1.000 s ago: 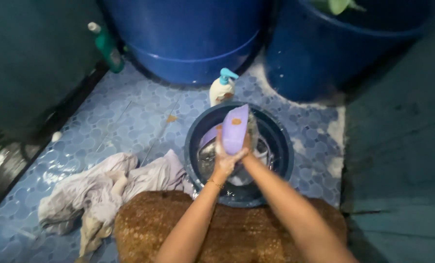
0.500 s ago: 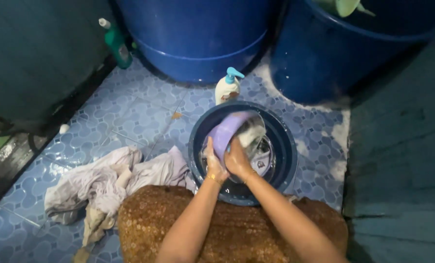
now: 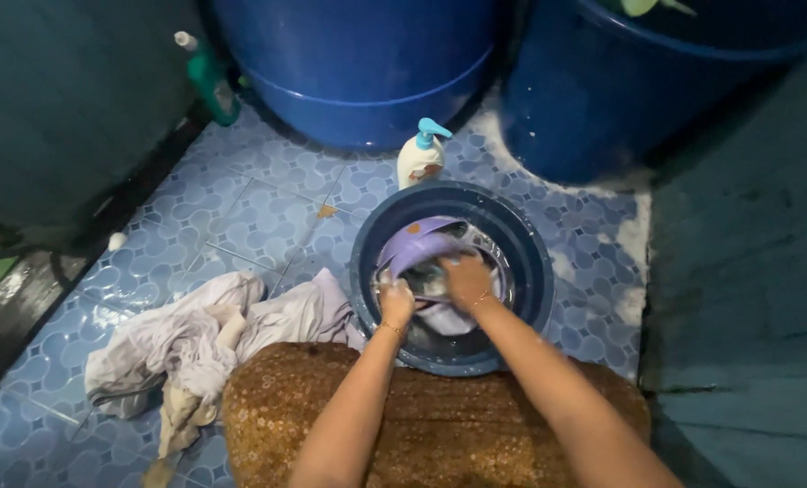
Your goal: Washing a purple plastic bowl in a blue basin of soapy water.
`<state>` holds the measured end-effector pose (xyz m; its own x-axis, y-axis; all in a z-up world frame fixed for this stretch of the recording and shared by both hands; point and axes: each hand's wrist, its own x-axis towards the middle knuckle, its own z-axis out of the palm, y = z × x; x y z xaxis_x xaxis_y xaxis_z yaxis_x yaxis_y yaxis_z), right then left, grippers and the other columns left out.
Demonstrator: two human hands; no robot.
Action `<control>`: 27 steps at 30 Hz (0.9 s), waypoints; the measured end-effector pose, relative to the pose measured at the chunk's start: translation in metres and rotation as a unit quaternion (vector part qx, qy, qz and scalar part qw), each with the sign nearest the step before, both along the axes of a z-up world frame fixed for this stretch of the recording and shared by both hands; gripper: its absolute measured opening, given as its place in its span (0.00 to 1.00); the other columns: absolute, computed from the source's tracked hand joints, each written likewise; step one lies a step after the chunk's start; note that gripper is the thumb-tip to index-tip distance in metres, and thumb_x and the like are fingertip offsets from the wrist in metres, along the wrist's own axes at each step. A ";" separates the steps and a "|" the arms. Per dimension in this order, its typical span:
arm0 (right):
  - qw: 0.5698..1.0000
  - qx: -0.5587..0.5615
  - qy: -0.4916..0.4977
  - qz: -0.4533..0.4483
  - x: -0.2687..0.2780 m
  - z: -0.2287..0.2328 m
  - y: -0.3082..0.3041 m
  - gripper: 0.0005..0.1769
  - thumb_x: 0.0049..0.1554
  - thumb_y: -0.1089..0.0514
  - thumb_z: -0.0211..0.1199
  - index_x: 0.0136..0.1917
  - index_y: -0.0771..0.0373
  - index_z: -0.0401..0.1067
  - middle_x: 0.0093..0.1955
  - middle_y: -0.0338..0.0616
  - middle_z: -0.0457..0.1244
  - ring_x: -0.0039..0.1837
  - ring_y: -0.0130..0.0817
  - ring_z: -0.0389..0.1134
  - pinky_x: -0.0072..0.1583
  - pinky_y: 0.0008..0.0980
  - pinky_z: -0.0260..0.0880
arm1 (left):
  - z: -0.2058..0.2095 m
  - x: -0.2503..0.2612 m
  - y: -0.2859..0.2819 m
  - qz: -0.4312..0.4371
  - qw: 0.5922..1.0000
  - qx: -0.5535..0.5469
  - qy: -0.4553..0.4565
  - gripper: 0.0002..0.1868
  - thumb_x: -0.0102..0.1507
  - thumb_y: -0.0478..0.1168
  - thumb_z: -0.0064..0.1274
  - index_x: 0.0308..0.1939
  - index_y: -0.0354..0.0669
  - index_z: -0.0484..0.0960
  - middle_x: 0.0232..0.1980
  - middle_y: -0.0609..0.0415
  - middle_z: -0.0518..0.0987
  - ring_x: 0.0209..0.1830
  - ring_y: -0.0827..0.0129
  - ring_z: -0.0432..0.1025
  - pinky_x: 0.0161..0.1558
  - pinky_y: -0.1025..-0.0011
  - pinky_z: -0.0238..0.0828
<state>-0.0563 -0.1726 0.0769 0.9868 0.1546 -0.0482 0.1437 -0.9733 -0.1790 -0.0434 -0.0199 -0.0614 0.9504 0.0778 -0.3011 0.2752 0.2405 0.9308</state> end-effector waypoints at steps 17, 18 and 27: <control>0.951 0.251 0.144 -0.106 -0.018 -0.071 0.019 0.32 0.67 0.38 0.51 0.60 0.72 0.70 0.61 0.71 0.64 0.64 0.66 0.65 0.65 0.54 0.63 | -0.017 -0.013 0.003 -0.084 0.992 -0.091 0.035 0.19 0.71 0.45 0.38 0.55 0.35 0.78 0.46 0.46 0.82 0.41 0.62 0.79 0.41 0.67 0.79; 0.965 0.095 0.191 -0.152 -0.011 -0.027 0.016 0.32 0.62 0.36 0.50 0.57 0.66 0.77 0.60 0.67 0.66 0.62 0.62 0.69 0.64 0.53 0.67 | 0.030 -0.003 0.001 -0.087 0.985 -0.120 0.093 0.19 0.70 0.45 0.36 0.52 0.37 0.78 0.44 0.48 0.82 0.36 0.64 0.79 0.38 0.66 0.81; 0.985 0.000 0.169 -0.031 -0.008 -0.086 -0.010 0.22 0.62 0.44 0.51 0.51 0.60 0.80 0.57 0.58 0.68 0.59 0.59 0.70 0.61 0.54 0.68 | -0.014 -0.001 0.008 -0.192 0.852 0.429 -0.229 0.22 0.49 0.40 0.63 0.44 0.31 0.78 0.46 0.37 0.81 0.46 0.45 0.76 0.48 0.56 0.74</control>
<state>-0.0643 -0.1829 -0.0089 0.9221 0.0939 -0.3755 0.0153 -0.9782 -0.2072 -0.0448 -0.0122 -0.0752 0.9579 -0.2614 0.1187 -0.2591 -0.6096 0.7492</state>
